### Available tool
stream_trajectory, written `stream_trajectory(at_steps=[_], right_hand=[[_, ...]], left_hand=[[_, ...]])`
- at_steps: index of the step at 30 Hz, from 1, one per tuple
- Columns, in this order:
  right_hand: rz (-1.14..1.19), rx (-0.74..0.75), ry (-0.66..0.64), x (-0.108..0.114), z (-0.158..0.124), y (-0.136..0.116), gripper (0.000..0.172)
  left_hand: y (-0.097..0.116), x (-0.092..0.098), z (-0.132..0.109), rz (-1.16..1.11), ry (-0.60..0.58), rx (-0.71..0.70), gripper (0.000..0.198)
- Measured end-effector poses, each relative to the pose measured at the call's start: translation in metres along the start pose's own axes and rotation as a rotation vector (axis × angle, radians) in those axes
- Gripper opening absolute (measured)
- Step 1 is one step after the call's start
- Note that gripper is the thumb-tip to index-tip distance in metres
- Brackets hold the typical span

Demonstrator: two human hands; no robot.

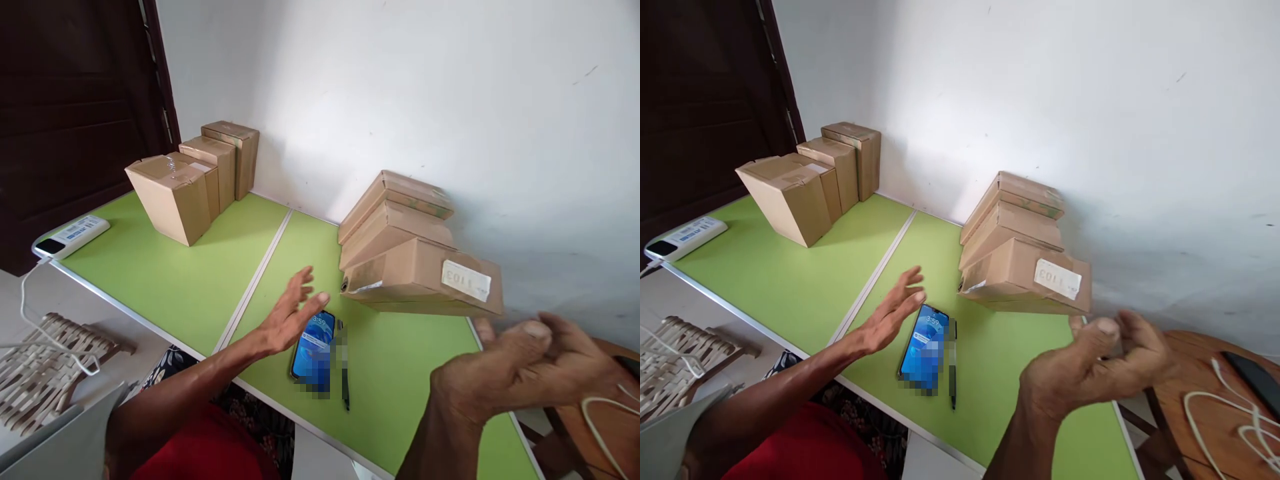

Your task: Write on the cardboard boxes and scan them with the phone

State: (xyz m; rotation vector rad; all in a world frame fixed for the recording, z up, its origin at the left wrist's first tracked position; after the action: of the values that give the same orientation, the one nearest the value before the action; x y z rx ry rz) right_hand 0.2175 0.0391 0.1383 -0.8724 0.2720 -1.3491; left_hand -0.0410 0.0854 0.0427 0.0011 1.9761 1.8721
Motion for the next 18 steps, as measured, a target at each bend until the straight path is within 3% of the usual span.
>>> stream_trajectory(at_steps=[1, 3, 6, 9, 12, 15, 18], right_hand=[[0.115, -0.165, -0.015, 0.001, -0.002, 0.017, 0.053], [0.336, -0.469, -0.13, -0.011, -0.012, 0.045, 0.058], [0.428, -0.567, -0.313, -0.028, -0.023, 0.052, 0.07], [0.48, -0.533, -0.324, -0.029, -0.028, 0.051, 0.072], [0.573, -0.569, -0.369, -0.025, -0.042, 0.049, 0.062], [0.597, -0.594, -0.35, -0.006, -0.055, 0.044, 0.052], [0.614, -0.579, -0.45, 0.008, -0.071, 0.03, 0.052]], left_hand=[[-0.004, -0.022, 0.009, -0.139, -0.085, 0.14, 0.098], [-0.011, -0.055, 0.026, -0.367, -0.115, 0.406, 0.121], [-0.019, -0.077, 0.055, -0.47, -0.012, 0.544, 0.136], [-0.035, -0.082, 0.074, -0.522, 0.098, 0.596, 0.133], [-0.045, -0.085, 0.077, -0.553, 0.086, 0.569, 0.107], [-0.045, -0.083, 0.06, -0.606, 0.038, 0.513, 0.086], [-0.034, -0.066, 0.028, -0.641, 0.044, 0.432, 0.099]])
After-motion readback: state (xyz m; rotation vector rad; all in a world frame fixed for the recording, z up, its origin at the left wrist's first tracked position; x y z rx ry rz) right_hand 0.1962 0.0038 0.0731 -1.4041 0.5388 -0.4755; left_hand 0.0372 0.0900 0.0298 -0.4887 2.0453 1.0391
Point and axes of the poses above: each hand's wrist, its own z-axis towards the middle knuckle, its own x-axis out of the back of the hand, y = z × x, the point moved 8 cm from there along z, towards the middle knuckle, and after that the axes turned 13 degrees about -z, right-handed, at the moved point
